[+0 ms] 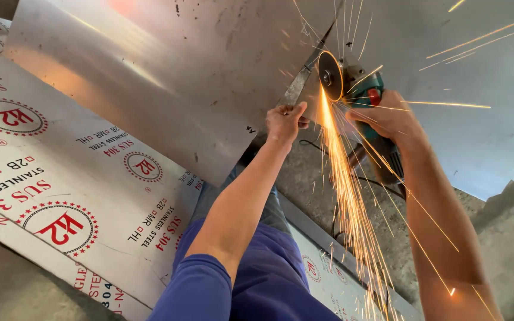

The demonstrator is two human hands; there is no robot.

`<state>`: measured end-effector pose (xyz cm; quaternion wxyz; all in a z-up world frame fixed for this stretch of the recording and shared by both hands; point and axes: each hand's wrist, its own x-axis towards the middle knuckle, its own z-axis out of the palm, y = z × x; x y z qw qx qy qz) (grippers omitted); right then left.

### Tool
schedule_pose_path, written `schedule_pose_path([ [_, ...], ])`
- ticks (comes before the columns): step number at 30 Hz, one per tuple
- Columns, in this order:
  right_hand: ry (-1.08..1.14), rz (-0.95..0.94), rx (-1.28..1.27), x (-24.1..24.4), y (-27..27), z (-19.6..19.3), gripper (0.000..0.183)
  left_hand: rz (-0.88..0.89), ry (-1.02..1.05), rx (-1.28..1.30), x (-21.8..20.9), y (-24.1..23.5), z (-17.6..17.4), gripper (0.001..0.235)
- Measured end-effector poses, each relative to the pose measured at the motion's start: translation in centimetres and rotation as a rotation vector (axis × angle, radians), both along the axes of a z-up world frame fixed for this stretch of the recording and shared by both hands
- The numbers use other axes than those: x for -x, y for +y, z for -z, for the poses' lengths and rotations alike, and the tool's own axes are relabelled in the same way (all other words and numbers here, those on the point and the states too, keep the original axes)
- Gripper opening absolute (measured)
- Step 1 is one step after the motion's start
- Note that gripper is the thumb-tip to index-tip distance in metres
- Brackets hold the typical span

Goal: Cut a marked shape from a stainless steel sheet using an angle grinder.

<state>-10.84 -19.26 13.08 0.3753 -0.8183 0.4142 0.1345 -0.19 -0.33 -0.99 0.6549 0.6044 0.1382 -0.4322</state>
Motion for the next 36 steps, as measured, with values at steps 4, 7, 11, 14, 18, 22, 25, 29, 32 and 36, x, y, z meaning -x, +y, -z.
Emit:
schedule_pose_path([
  [4,-0.076,-0.056,-0.029,0.1,-0.2,0.5,0.04,0.049,0.035,-0.023,-0.1,0.3,-0.4,0.03],
  [7,0.169,0.042,0.062,-0.3,0.2,-0.3,0.045,0.019,0.018,0.011,0.0,0.2,-0.2,0.03],
  [11,0.005,0.015,-0.022,-0.7,1.1,-1.6,0.039,0.035,0.032,-0.037,0.0,0.1,-0.4,0.03],
  [14,0.056,0.073,-0.028,-1.0,1.1,-1.9,0.04,-0.005,0.02,0.004,0.2,-0.2,0.2,0.031],
  [18,0.202,0.052,0.054,-0.7,0.3,-0.6,0.049,-0.015,0.002,-0.018,0.1,-0.3,0.0,0.03],
  [22,0.209,0.023,0.124,-0.8,0.5,-0.8,0.051,-0.058,-0.008,0.027,0.5,-0.4,0.4,0.03],
  [25,0.161,0.068,0.058,-1.0,0.8,-1.2,0.047,-0.033,-0.01,0.002,0.2,-0.2,-0.3,0.028],
  [29,0.155,0.08,0.006,-1.3,1.5,-2.1,0.042,-0.036,-0.014,0.008,0.3,-0.2,-0.5,0.028],
  [32,0.137,0.121,-0.015,-1.5,1.9,-2.7,0.039,-0.001,-0.019,-0.038,-0.1,0.0,-2.0,0.03],
  [36,0.138,0.087,0.032,-1.6,2.2,-2.8,0.04,0.044,0.001,-0.104,-0.4,0.3,-3.0,0.028],
])
